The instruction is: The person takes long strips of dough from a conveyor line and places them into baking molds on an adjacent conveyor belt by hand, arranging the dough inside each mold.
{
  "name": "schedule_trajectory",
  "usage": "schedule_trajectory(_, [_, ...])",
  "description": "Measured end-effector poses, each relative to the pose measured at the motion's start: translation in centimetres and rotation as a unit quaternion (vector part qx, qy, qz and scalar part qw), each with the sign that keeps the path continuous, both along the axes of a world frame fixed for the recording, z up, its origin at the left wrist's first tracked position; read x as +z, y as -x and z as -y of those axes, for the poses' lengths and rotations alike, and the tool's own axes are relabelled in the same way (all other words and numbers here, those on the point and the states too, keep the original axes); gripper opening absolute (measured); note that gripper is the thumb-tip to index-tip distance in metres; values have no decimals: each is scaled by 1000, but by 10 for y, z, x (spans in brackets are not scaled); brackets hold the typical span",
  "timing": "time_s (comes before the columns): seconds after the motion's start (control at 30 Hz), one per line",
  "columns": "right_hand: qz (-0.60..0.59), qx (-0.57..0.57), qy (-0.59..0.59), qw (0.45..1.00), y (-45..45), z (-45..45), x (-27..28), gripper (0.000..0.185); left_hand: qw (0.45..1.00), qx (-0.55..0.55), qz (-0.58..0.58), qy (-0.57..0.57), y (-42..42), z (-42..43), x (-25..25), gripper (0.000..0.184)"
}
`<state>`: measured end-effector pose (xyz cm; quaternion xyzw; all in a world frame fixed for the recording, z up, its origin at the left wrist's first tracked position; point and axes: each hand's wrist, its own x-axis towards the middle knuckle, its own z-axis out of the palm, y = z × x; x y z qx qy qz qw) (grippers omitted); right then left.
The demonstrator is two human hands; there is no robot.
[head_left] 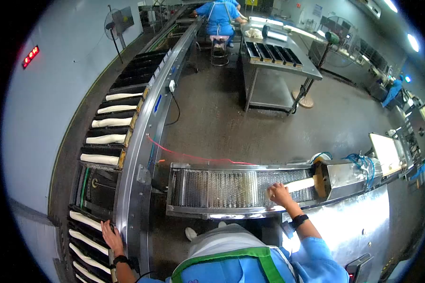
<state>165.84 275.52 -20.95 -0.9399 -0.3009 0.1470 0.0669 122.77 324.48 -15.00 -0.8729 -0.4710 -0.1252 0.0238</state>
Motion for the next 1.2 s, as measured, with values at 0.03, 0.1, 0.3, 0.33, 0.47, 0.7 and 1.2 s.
schedule_trajectory(0.03, [-10,0,3,1000,-1,-10,8,39,1000,0,-10,3,4,-9,3,34])
schedule_trajectory(0.1, [-19,47,0,999,-1,-18,14,45,1000,20,4,-10,14,-14,-6,33])
schedule_trajectory(0.3, [-15,105,20,994,6,-59,33,53,990,139,13,-12,7,-29,-2,31])
schedule_trajectory(0.33, [6,111,35,993,5,-65,27,54,982,183,25,39,3,-34,0,31])
schedule_trajectory(0.47, [36,143,64,987,0,-92,30,55,959,259,83,84,4,-56,-17,33])
schedule_trajectory(0.7, [1,179,26,984,-16,-140,58,51,946,318,-7,65,-8,-76,-9,32])
schedule_trajectory(1.2, [-78,33,-200,976,-157,-184,191,30,977,145,157,15,-84,-134,41,24])
